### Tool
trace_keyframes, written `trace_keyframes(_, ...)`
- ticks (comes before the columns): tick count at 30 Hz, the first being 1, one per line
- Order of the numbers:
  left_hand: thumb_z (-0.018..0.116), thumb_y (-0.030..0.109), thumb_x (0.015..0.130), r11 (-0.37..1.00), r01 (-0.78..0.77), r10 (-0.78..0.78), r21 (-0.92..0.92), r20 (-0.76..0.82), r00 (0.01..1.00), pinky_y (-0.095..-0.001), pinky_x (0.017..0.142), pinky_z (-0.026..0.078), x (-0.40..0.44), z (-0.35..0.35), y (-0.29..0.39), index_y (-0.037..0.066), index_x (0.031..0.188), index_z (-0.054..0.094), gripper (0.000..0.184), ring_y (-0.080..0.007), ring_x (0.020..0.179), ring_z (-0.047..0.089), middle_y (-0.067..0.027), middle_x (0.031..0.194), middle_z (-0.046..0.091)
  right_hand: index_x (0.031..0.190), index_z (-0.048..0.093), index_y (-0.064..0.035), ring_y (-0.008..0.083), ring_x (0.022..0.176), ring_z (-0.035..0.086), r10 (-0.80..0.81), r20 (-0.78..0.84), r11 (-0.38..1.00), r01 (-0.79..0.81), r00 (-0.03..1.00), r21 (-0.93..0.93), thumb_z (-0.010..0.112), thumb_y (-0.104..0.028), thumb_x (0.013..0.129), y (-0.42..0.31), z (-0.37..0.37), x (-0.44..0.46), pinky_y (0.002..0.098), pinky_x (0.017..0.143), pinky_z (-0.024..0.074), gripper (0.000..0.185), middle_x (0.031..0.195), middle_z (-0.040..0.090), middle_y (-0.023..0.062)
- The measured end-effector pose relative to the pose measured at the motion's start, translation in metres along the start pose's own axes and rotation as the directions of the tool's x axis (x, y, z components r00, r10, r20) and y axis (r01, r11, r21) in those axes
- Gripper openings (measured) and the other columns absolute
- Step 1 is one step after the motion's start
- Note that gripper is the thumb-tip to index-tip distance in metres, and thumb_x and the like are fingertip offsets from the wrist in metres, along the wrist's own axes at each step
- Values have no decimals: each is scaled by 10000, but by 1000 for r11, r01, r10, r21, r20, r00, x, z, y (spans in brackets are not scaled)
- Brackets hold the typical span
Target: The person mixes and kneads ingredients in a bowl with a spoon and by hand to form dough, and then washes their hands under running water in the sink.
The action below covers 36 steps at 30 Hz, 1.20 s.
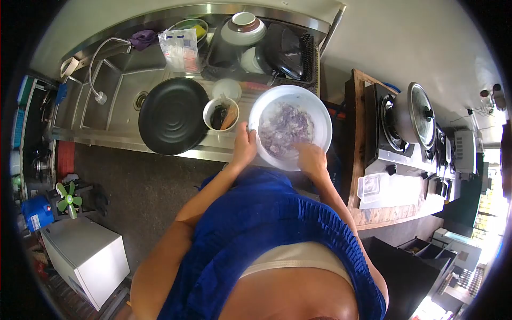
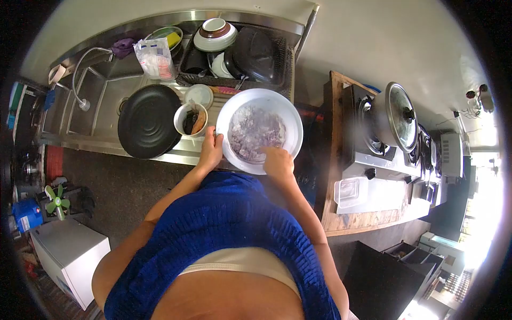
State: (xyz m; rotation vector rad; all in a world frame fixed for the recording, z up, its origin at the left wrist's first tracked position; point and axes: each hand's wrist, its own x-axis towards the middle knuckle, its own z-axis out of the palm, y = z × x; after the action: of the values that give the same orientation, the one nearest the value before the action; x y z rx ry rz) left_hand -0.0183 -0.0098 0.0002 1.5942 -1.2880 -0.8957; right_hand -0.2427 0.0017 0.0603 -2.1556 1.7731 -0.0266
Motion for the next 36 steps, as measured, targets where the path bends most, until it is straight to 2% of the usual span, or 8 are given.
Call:
trace_keyframes(3,531,150,943,998,47,-44,-38,72,996,-420,730,478,1,-18,19,10,1230,446,330,-342,789,644,-209,854,650,1078,695,-141,374,880,662,115,-107,990,-105,988,95,507,-110,836,-9,-30,-9,472,778,517,308,915,685,192)
trace_keyframes(5,566,159,926,955,-31,-17,296,159,987,-412,659,484,1,-33,21,2,1211,521,329,-340,689,646,-185,745,653,1055,702,-138,371,864,664,154,-148,982,-134,977,136,527,-118,839,-2,-30,-9,463,773,518,280,896,685,194)
trace_keyframes(10,688,188,826,899,-191,63,394,315,947,-446,706,495,2,-58,86,23,1086,619,316,-386,817,643,-217,904,656,1008,706,-100,383,844,660,228,-144,921,-165,963,354,572,-135,839,6,-31,-15,455,769,517,218,873,679,209)
trace_keyframes(12,749,145,766,876,-435,358,207,326,875,-382,747,504,8,-35,104,57,1133,633,395,-284,820,645,-147,903,657,1012,703,-96,384,851,659,232,-134,903,-162,963,398,567,-133,839,-1,-36,-19,458,775,515,223,879,679,210)
trace_keyframes(14,782,158,729,758,-636,607,143,202,769,-383,841,481,17,0,98,88,1145,638,446,-282,937,612,-141,1014,630,1015,700,-91,386,858,659,238,-134,885,-158,962,439,561,-131,839,-5,-36,-20,461,781,514,228,884,680,211)
trace_keyframes(26,759,171,724,929,-268,369,-254,598,712,-325,842,456,48,58,55,87,1109,653,408,-208,923,587,-97,1036,631,1052,692,-88,381,902,657,253,-176,927,-186,951,327,539,-93,848,-14,-45,-34,455,810,514,255,938,681,210)
trace_keyframes(29,716,167,756,865,-445,494,-231,540,681,-320,783,461,48,62,58,75,1078,639,343,-217,865,580,-100,981,609,1058,691,-84,380,907,656,240,-205,928,-162,949,335,539,-91,846,-9,-41,-34,455,814,513,262,940,679,213)
trace_keyframes(36,635,68,788,856,-481,507,-191,493,707,-373,740,469,43,67,67,71,1079,591,294,-313,838,585,-143,944,582,1072,684,-75,389,909,652,297,-197,894,-200,934,400,533,-95,848,-9,-38,-37,464,822,509,271,942,677,218)
